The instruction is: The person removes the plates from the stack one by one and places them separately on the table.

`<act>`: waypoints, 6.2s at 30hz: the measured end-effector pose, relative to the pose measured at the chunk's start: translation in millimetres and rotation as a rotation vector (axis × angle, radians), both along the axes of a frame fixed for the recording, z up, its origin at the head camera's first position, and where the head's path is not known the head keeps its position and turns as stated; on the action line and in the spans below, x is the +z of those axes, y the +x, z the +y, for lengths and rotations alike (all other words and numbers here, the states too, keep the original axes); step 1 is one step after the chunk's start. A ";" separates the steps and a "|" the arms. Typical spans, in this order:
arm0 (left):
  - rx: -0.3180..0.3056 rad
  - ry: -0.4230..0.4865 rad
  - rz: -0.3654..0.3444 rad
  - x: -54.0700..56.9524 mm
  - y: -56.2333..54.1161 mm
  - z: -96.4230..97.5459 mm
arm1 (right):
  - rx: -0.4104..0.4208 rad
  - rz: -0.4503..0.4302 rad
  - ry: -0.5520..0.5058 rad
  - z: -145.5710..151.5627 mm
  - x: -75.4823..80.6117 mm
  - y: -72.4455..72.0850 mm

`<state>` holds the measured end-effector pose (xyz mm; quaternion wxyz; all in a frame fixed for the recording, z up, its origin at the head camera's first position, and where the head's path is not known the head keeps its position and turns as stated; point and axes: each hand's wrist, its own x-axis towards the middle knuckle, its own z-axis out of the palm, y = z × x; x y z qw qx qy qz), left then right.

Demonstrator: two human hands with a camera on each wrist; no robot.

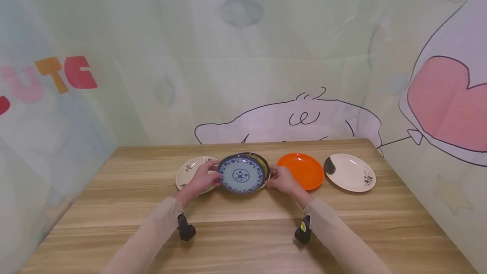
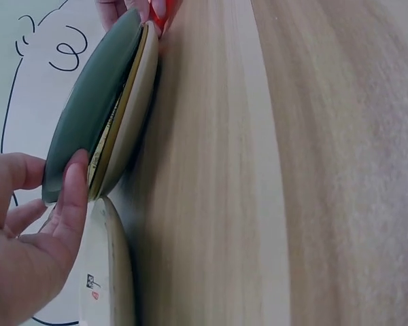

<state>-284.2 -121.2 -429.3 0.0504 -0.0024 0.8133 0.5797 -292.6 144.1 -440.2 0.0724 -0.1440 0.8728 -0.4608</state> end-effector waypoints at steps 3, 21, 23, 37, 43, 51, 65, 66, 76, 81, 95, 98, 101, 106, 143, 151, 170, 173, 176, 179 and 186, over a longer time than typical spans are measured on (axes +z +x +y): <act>-0.008 -0.005 0.010 1.9 0.3 1.3 | 0.000 -0.008 -0.006 0.6 0.4 0.8; 0.026 0.030 0.040 15.0 5.0 -23.9 | 0.000 0.004 -0.016 -0.3 -1.2 0.7; 0.037 0.026 0.047 15.7 6.1 -30.1 | -0.001 0.002 -0.013 -0.5 -0.8 1.4; 0.112 0.062 0.011 25.8 17.8 -77.9 | -0.036 -0.044 -0.013 -0.9 -3.3 -1.8; 0.124 0.024 0.032 24.8 25.1 -93.1 | -0.040 -0.049 -0.024 -1.9 -2.6 -0.9; 0.137 -0.018 0.060 25.3 33.7 -114.0 | -0.043 -0.036 -0.031 -2.6 -2.3 0.7; 0.167 -0.031 0.069 26.8 38.2 -141.9 | -0.034 -0.024 -0.020 -2.6 -1.8 0.6; 0.170 -0.021 0.070 26.7 38.7 -143.2 | -0.028 -0.020 -0.018 -2.4 -1.8 0.7; 0.199 -0.018 0.048 30.3 47.8 -154.8 | -0.049 -0.037 -0.018 -2.7 -1.9 1.1; 0.214 -0.033 0.048 27.4 51.7 -163.5 | -0.055 -0.039 -0.030 -3.1 -2.1 1.2; 0.283 0.033 0.032 -0.6 55.2 -199.2 | -0.045 -0.044 -0.031 -2.4 -3.7 -0.4; 0.287 0.034 0.027 -0.6 59.3 -203.1 | -0.043 -0.044 -0.024 -2.2 -3.6 -0.6; 0.299 0.032 0.027 -1.4 62.7 -207.7 | -0.040 -0.041 -0.021 -2.2 -3.1 -0.4; 0.313 -0.011 0.012 3.2 70.9 -211.7 | -0.040 -0.038 -0.017 -2.7 -2.1 0.4; 0.370 0.009 -0.070 -13.4 61.8 -215.6 | -0.050 -0.054 -0.015 -3.4 -3.4 0.4; 0.388 -0.056 -0.070 -17.1 60.4 -214.0 | -0.046 -0.052 -0.008 -2.8 -2.7 0.1; 0.378 -0.167 -0.095 -18.9 60.7 -217.9 | -0.042 -0.040 -0.011 -3.1 -2.7 1.4; 0.374 -0.174 -0.091 -17.9 61.9 -217.5 | -0.042 -0.041 -0.015 -2.8 -3.2 1.1; 0.364 -0.183 -0.083 -16.1 63.2 -217.1 | -0.041 -0.037 -0.015 -3.0 -3.3 0.9; 0.361 -0.207 -0.083 -13.5 65.1 -217.0 | -0.038 -0.031 -0.017 -3.4 -3.1 1.1; 0.316 -0.261 -0.100 -7.3 66.9 -223.7 | -0.035 -0.038 -0.021 -3.4 -2.1 1.5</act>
